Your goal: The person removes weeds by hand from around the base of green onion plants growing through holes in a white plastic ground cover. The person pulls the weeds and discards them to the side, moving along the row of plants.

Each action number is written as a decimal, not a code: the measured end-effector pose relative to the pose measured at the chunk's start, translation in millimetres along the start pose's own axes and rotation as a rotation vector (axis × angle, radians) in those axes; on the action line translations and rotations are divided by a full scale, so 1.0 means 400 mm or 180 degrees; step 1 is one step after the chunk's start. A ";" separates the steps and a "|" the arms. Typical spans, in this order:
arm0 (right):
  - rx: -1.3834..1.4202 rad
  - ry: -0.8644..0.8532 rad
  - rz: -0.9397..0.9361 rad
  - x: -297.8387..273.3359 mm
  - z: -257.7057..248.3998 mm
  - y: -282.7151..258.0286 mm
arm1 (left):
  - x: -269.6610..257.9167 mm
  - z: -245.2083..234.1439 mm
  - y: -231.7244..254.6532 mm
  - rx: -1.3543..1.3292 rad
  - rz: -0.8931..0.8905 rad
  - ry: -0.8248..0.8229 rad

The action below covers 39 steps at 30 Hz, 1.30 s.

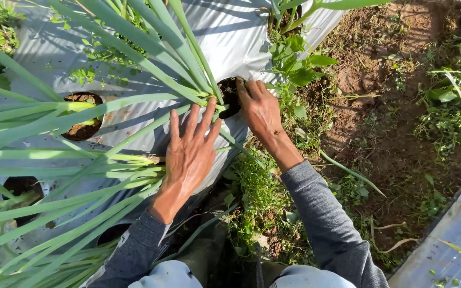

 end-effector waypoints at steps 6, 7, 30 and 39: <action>-0.0435 0.0422 -0.0277 0.051 0.072 0.020 | 0.007 0.005 -0.004 -0.0211 0.0045 0.0039; -0.0432 0.0414 -0.0277 0.051 0.058 0.018 | 0.004 0.004 -0.003 -0.0216 0.0045 0.0033; 0.0281 0.0867 -0.0663 0.101 0.076 -0.006 | -0.004 -0.025 0.035 -0.0728 0.0563 0.0154; 0.3176 -0.0756 0.0926 0.020 -0.087 0.036 | -0.020 0.054 0.064 -0.0868 0.0832 -0.0208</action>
Point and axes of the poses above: each hand's wrist, its own x-axis towards the middle knuckle, its own z-axis out of the palm, y = z × x, the point moved 6 cm from there along x, towards the middle knuckle, and after that the axes turned 4 degrees about -x, right-handed, at the moved point
